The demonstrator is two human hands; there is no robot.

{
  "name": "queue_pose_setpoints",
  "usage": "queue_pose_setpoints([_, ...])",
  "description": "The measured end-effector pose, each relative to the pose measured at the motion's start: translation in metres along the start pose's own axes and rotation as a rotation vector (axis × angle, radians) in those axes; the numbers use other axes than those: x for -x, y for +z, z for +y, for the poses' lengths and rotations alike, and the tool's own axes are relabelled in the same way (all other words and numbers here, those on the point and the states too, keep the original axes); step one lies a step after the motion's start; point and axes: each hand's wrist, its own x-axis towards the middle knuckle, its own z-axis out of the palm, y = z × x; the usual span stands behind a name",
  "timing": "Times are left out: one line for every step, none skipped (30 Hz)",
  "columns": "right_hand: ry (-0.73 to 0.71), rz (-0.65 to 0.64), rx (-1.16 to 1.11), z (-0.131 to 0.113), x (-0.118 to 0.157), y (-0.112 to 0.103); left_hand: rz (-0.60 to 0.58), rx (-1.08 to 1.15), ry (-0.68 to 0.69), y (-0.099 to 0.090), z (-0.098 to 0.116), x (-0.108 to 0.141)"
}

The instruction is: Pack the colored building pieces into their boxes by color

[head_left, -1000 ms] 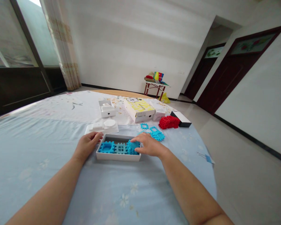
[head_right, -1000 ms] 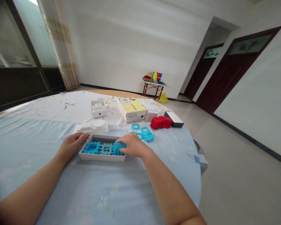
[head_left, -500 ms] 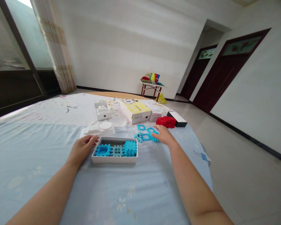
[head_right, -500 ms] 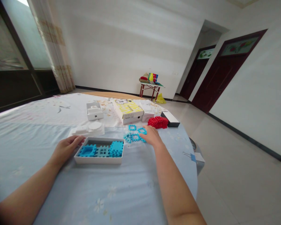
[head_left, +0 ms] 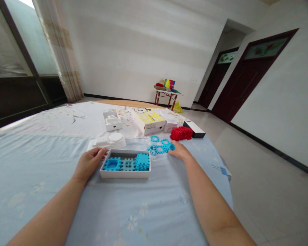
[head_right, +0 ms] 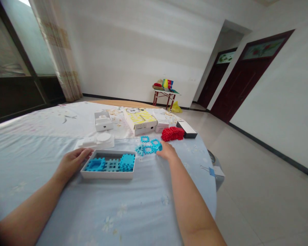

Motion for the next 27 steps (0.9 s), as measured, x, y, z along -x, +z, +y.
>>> queue_pose_setpoints([0.002,0.001,-0.006,0.0,0.001,0.0,0.001,0.003,0.002,0.0,0.0,0.0])
queue_pose_setpoints([0.004,0.001,-0.014,0.0,0.001,-0.001,0.003,0.005,0.005,0.0,0.0,0.0])
queue_pose_setpoints([0.006,0.002,-0.024,-0.001,0.002,-0.001,0.006,0.004,0.01,0.0,0.0,0.0])
queue_pose_setpoints([0.005,0.006,-0.036,-0.001,0.002,-0.002,0.009,0.004,0.015,0.0,0.001,0.001])
queue_pose_setpoints([0.001,0.013,-0.051,-0.003,0.003,-0.004,0.011,0.005,0.018,0.001,0.001,0.001])
queue_pose_setpoints([-0.01,0.024,-0.07,-0.006,0.003,-0.007,0.013,0.007,0.018,0.001,0.002,0.002])
queue_pose_setpoints([-0.029,0.037,-0.095,-0.01,0.004,-0.01,0.014,0.009,0.016,0.001,0.003,0.002])
queue_pose_setpoints([-0.058,0.05,-0.127,-0.015,0.005,-0.014,0.015,0.012,0.014,0.001,0.004,0.002])
queue_pose_setpoints([-0.099,0.062,-0.164,-0.023,0.007,-0.018,0.015,0.014,0.013,0.001,0.004,0.003])
queue_pose_setpoints([-0.152,0.07,-0.205,-0.032,0.01,-0.023,0.015,0.016,0.012,0.001,0.005,0.003])
queue_pose_setpoints([-0.22,0.07,-0.248,-0.043,0.014,-0.027,0.013,0.018,0.011,0.001,0.006,0.003])
queue_pose_setpoints([-0.296,0.071,-0.287,-0.055,0.019,-0.031,0.012,0.022,0.011,0.001,0.006,0.003])
queue_pose_setpoints([-0.374,0.059,-0.316,-0.068,0.025,-0.034,0.011,0.027,0.009,0.001,0.007,0.004])
queue_pose_setpoints([-0.446,0.042,-0.338,-0.081,0.031,-0.036,0.009,0.033,0.008,0.001,0.007,0.004])
queue_pose_setpoints([-0.514,0.019,-0.35,-0.094,0.037,-0.036,0.005,0.04,0.008,0.001,0.007,0.004])
queue_pose_setpoints([-0.57,-0.007,-0.354,-0.107,0.042,-0.035,0.001,0.046,0.008,0.001,0.007,0.004])
queue_pose_setpoints([-0.623,-0.037,-0.35,-0.118,0.047,-0.033,-0.002,0.051,0.01,0.001,0.007,0.004])
queue_pose_setpoints([-0.665,-0.063,-0.345,-0.128,0.05,-0.03,-0.003,0.055,0.014,0.001,0.007,0.004])
queue_pose_setpoints([-0.695,-0.088,-0.335,-0.136,0.052,-0.026,-0.003,0.061,0.019,0.002,0.007,0.004])
queue_pose_setpoints([-0.714,-0.112,-0.321,-0.143,0.052,-0.022,-0.002,0.067,0.022,0.002,0.007,0.004])
queue_pose_setpoints([-0.723,-0.135,-0.307,-0.149,0.052,-0.017,0.0,0.072,0.024,0.002,0.006,0.004])
queue_pose_setpoints([-0.726,-0.158,-0.292,-0.153,0.051,-0.013,0.002,0.076,0.023,0.002,0.006,0.004])
queue_pose_setpoints([-0.728,-0.182,-0.277,-0.157,0.05,-0.009,0.003,0.078,0.021,0.002,0.006,0.004])
queue_pose_setpoints([-0.731,-0.206,-0.265,-0.159,0.048,-0.005,0.005,0.08,0.016,0.002,0.005,0.004])
queue_pose_setpoints([-0.735,-0.229,-0.256,-0.16,0.046,-0.003,0.005,0.082,0.013,0.002,0.005,0.004])
queue_pose_setpoints([-0.738,-0.249,-0.25,-0.161,0.045,-0.001,0.002,0.087,0.013,0.002,0.004,0.003])
queue_pose_setpoints([-0.739,-0.264,-0.245,-0.16,0.044,0.001,-0.001,0.093,0.016,0.003,0.003,0.003])
